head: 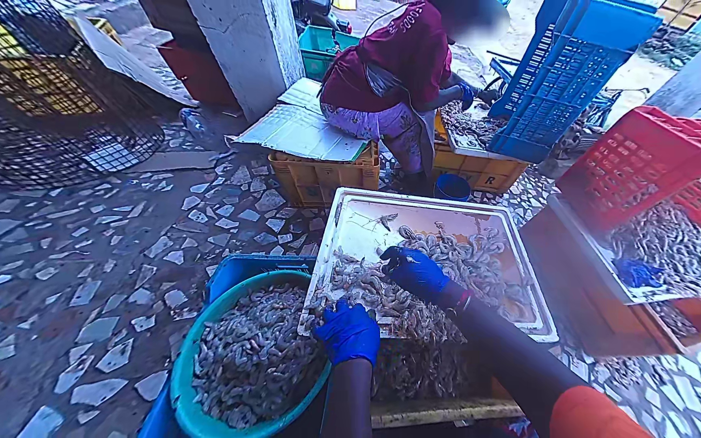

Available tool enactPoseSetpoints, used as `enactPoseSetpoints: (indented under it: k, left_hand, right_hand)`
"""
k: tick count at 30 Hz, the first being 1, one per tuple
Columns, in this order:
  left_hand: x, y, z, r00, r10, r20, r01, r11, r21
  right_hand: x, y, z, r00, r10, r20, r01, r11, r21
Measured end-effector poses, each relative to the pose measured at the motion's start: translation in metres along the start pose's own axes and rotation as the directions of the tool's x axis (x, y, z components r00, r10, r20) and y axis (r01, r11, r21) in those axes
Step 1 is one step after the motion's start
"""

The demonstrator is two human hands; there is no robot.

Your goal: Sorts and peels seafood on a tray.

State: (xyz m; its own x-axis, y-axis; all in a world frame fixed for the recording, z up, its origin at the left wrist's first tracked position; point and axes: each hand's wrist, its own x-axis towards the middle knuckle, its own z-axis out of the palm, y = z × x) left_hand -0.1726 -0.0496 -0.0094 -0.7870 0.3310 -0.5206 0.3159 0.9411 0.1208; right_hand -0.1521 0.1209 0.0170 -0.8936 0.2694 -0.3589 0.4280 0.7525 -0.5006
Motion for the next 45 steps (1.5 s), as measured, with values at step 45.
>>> enactPoseSetpoints:
  k: [45]
  left_hand:
    - [-0.012,-0.002,-0.012,0.996,0.058,0.067,-0.048,0.989,-0.142]
  right_hand:
    - [0.014,0.017,0.083,0.979,0.197,-0.048,-0.202,0.972,-0.124]
